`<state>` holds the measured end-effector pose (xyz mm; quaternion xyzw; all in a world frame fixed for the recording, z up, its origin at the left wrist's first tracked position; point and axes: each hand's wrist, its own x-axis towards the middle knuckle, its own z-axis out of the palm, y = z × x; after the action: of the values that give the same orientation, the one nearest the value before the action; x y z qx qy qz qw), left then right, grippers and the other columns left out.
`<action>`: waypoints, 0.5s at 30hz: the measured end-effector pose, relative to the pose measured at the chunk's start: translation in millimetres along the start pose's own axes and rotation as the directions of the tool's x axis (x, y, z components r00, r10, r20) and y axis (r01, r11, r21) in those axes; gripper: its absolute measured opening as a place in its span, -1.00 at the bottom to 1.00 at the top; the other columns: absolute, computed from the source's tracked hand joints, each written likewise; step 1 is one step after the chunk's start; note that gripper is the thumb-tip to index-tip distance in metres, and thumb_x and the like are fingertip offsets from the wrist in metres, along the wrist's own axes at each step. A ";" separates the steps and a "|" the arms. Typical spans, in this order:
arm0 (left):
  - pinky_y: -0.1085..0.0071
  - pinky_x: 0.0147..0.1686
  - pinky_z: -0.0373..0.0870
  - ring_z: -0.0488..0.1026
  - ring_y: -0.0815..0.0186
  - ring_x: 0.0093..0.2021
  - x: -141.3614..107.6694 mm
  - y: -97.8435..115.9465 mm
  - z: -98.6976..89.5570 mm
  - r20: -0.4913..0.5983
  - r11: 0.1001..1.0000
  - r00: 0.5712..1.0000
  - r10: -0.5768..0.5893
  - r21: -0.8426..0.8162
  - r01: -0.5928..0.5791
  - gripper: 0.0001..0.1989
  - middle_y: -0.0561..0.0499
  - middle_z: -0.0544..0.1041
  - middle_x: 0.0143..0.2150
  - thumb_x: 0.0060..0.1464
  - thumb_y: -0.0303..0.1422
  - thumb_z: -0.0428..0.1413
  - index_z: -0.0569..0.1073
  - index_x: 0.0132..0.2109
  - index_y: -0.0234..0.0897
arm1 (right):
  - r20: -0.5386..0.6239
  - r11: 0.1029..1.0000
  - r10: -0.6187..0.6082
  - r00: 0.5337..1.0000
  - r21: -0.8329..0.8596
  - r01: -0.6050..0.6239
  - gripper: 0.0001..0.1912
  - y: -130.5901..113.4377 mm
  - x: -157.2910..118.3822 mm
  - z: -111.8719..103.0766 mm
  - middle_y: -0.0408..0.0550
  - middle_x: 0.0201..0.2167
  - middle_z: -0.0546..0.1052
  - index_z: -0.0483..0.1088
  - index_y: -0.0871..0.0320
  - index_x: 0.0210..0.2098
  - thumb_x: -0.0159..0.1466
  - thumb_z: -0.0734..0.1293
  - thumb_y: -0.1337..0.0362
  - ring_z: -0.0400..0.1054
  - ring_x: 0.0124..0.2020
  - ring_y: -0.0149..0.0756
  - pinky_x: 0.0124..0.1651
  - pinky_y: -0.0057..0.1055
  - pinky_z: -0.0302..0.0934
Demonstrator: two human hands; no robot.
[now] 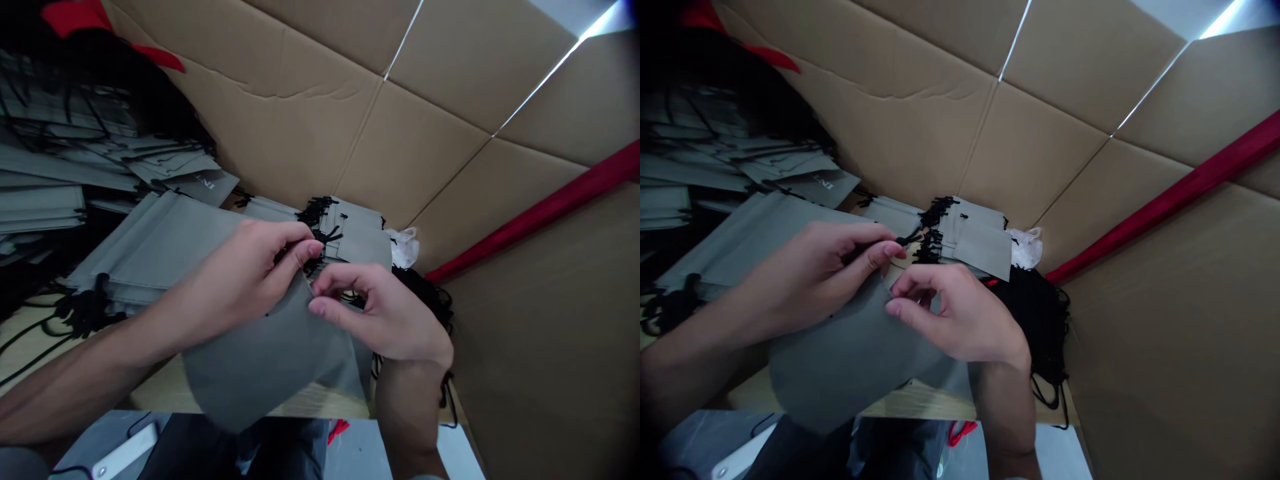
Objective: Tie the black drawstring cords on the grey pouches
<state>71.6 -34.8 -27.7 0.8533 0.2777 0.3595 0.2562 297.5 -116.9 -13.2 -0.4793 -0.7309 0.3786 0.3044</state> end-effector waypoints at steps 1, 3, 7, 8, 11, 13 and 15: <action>0.39 -0.32 0.30 0.49 0.35 -0.37 -0.7 -2.3 -4.0 0.021 1.000 1.000 0.013 0.025 -0.014 -0.58 0.06 0.67 -0.35 0.58 -0.20 0.03 0.64 -0.22 -0.23 | -0.033 1.000 -0.003 0.999 -0.012 0.003 -0.88 4.1 1.2 -2.8 -0.16 -0.29 0.63 0.57 0.08 -0.17 0.51 0.50 0.21 0.45 -0.25 -0.31 -0.23 -0.35 0.28; 0.39 -0.26 0.40 0.62 0.29 -0.28 -2.5 -7.9 -14.5 0.075 0.996 0.996 0.053 0.068 -0.058 -0.60 0.02 0.74 -0.23 0.61 -0.22 -0.01 0.73 0.01 -0.22 | -0.122 1.000 -0.022 0.992 0.000 0.022 -0.85 14.5 4.6 -12.2 -0.18 -0.33 0.54 0.52 0.07 -0.17 0.54 0.47 0.18 0.35 -0.30 -0.32 -0.27 -0.36 0.19; 0.45 -0.21 0.51 0.67 0.32 -0.20 -7.7 -15.4 -33.6 0.219 0.970 0.956 0.193 0.106 -0.220 -0.34 0.04 0.77 -0.01 0.61 -0.38 -0.03 0.28 0.73 0.00 | -0.302 0.984 0.042 0.953 0.179 0.013 -0.56 32.7 11.5 -32.2 -0.21 -0.38 0.42 0.45 0.03 -0.20 0.42 0.62 -0.13 0.21 -0.38 -0.30 -0.32 -0.35 0.13; 0.45 -0.13 0.58 0.70 0.31 -0.08 -9.0 -15.2 -35.2 0.250 0.955 0.938 0.238 0.115 -0.273 -0.25 0.00 0.73 0.19 0.59 -0.40 -0.01 0.14 0.78 0.14 | -0.327 0.972 0.086 0.941 0.236 -0.007 -0.51 34.8 12.7 -34.4 -0.20 -0.36 0.44 0.45 0.01 -0.19 0.39 0.64 -0.19 0.22 -0.38 -0.29 -0.33 -0.35 0.15; 0.20 0.32 0.69 0.54 0.03 0.50 -11.2 -9.6 -30.1 0.259 0.894 0.888 0.380 0.143 -0.424 -0.12 -0.07 0.26 0.73 0.47 -0.39 0.17 0.17 0.75 0.38 | -0.364 0.939 0.197 0.910 0.336 -0.069 -0.58 36.1 15.3 -32.1 -0.15 -0.28 0.52 0.45 0.00 -0.14 0.47 0.58 -0.16 0.33 -0.35 -0.25 -0.27 -0.32 0.33; -0.04 0.57 0.55 0.26 -0.13 0.72 -10.5 -3.9 -22.0 0.230 0.849 0.850 0.474 0.137 -0.511 -0.10 -0.08 0.07 0.81 0.36 -0.47 0.22 0.29 0.71 0.27 | -0.359 0.950 0.175 0.917 0.305 -0.062 -0.67 35.5 16.4 -26.8 -0.11 -0.21 0.57 0.44 -0.01 -0.11 0.57 0.46 -0.10 0.44 -0.27 -0.22 -0.16 -0.29 0.45; -0.11 0.72 0.37 0.08 -0.13 0.82 -9.5 1.1 -15.4 0.234 0.806 0.803 0.548 0.110 -0.582 -0.10 -0.09 0.05 0.84 0.30 -0.61 0.18 0.37 0.67 0.12 | -0.342 0.992 0.091 0.935 0.119 -0.053 -0.68 36.0 17.0 -23.0 -0.07 -0.15 0.62 0.40 -0.02 -0.04 0.67 0.29 -0.11 0.51 -0.21 -0.20 -0.10 -0.28 0.51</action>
<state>54.7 -38.2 -22.1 0.9467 0.0148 0.3101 0.0861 327.0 -85.9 -30.1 -0.5478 -0.6263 0.3378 0.4398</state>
